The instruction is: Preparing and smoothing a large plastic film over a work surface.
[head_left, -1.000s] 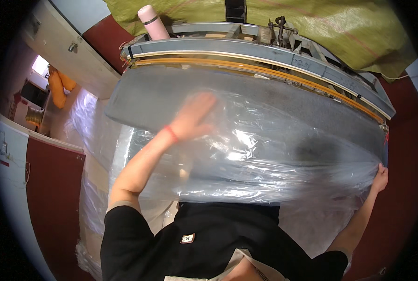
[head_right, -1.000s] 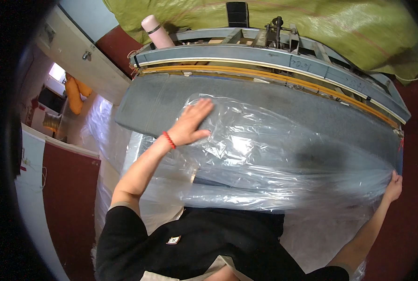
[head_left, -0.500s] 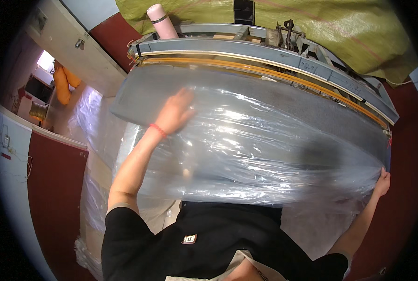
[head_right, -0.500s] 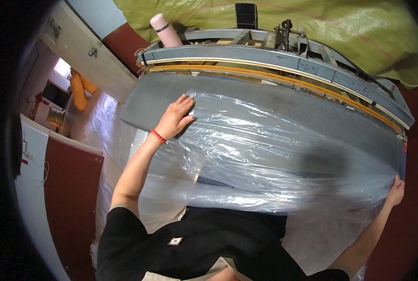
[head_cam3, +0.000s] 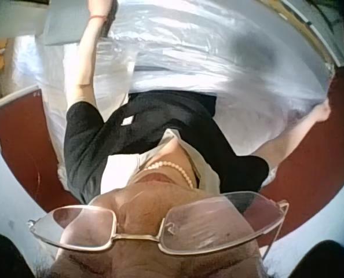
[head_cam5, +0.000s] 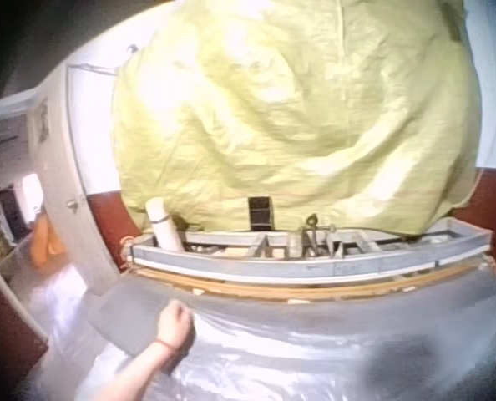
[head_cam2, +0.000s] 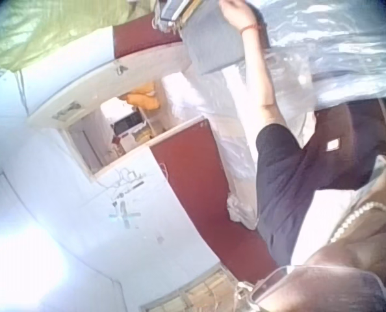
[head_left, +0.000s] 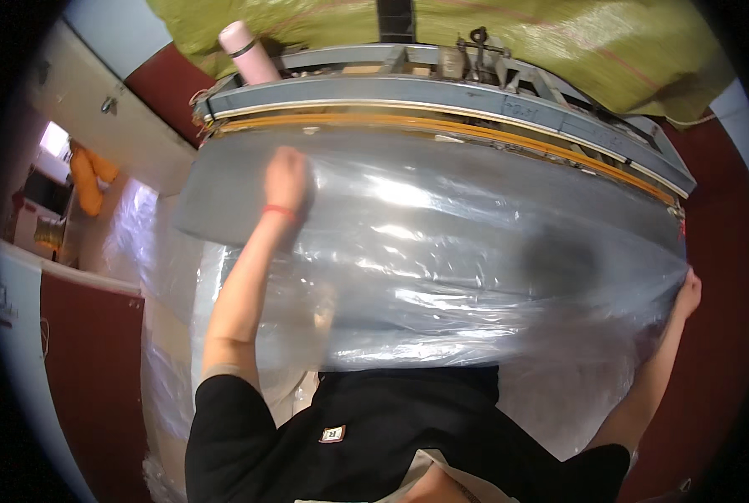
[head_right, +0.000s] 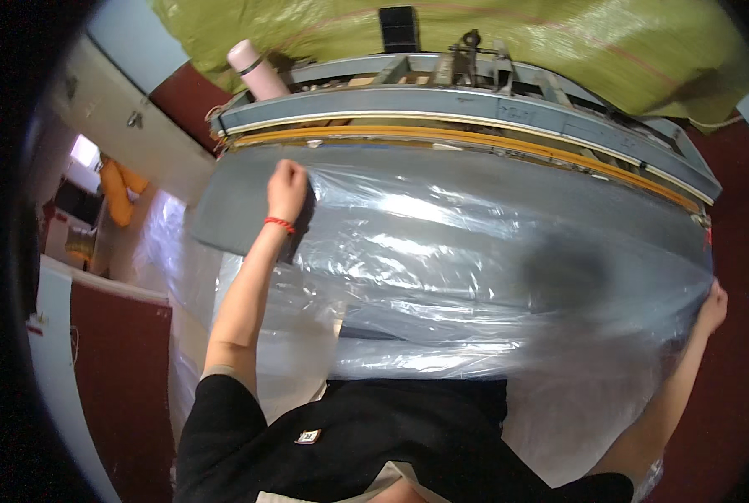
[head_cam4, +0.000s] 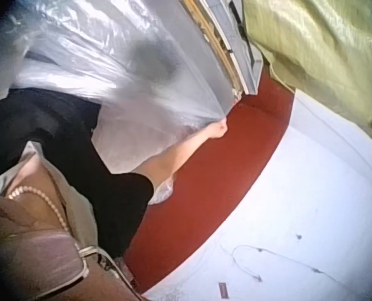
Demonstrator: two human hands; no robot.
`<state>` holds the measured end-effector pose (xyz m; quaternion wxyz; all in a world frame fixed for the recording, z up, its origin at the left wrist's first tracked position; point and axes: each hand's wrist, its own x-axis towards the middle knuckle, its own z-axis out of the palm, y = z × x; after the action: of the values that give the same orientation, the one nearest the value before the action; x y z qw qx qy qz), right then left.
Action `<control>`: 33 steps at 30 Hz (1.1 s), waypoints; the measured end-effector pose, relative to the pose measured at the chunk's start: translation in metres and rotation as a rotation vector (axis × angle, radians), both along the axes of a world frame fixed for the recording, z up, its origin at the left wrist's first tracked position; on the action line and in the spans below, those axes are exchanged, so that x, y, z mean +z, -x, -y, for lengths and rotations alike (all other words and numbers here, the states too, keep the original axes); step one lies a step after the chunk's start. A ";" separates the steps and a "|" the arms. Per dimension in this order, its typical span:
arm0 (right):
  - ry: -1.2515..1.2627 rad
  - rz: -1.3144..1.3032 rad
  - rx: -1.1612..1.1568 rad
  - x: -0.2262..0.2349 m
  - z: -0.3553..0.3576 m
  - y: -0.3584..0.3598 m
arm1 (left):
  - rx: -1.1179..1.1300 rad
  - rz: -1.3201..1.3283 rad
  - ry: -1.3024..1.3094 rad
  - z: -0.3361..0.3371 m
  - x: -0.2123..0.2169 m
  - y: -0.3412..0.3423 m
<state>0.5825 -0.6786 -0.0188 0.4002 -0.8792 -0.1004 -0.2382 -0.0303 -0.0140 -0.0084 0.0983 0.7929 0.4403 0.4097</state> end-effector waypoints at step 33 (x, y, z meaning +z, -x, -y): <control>-0.675 -0.300 0.184 0.040 -0.245 0.038 | -0.015 0.696 0.489 -0.164 -0.003 0.056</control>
<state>0.5446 -0.4335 0.0215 0.6971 -0.7105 -0.0350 -0.0895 -0.0859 0.1496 -0.0118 0.4291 0.5639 0.4591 0.5358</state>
